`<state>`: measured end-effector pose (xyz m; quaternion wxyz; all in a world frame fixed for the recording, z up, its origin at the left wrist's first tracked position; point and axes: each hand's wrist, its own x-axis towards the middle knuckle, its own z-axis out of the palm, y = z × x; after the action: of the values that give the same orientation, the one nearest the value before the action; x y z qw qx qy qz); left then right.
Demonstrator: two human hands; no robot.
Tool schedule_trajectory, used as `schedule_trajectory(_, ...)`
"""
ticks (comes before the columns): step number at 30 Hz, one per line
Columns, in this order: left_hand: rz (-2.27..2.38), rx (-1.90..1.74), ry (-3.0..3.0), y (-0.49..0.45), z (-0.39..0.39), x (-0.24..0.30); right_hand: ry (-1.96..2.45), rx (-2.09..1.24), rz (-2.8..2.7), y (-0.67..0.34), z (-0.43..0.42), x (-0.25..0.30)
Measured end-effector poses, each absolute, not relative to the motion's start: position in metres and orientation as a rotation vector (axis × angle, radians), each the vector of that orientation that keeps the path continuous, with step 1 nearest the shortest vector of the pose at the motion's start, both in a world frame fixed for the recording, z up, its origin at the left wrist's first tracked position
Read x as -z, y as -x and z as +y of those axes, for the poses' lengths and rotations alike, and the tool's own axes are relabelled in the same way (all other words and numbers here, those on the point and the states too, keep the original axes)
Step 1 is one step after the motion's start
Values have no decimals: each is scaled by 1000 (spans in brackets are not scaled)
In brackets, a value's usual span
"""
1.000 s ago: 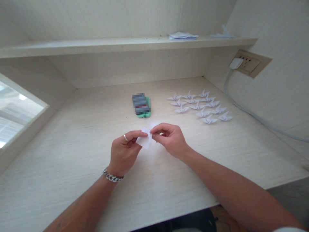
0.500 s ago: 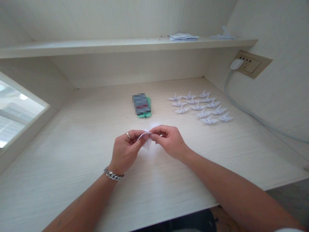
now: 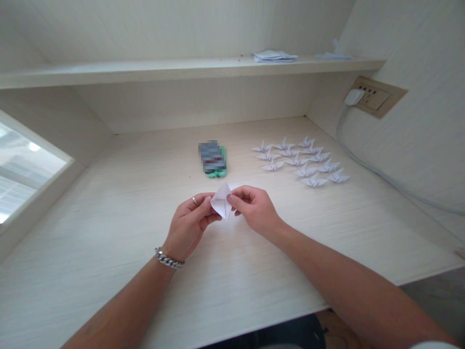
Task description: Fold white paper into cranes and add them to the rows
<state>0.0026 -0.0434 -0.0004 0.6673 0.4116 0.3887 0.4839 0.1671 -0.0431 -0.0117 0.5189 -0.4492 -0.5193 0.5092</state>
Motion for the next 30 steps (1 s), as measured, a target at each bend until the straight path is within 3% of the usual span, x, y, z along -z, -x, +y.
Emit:
schedule_trajectory(20,807,-1023,-1034,-4,-44,1,1122,-1186,-1307,-168,-45,8)
schedule_trajectory(30,986,-1040,-1179,0,-42,5,1039,-1340,-1233,-167,-46,7)
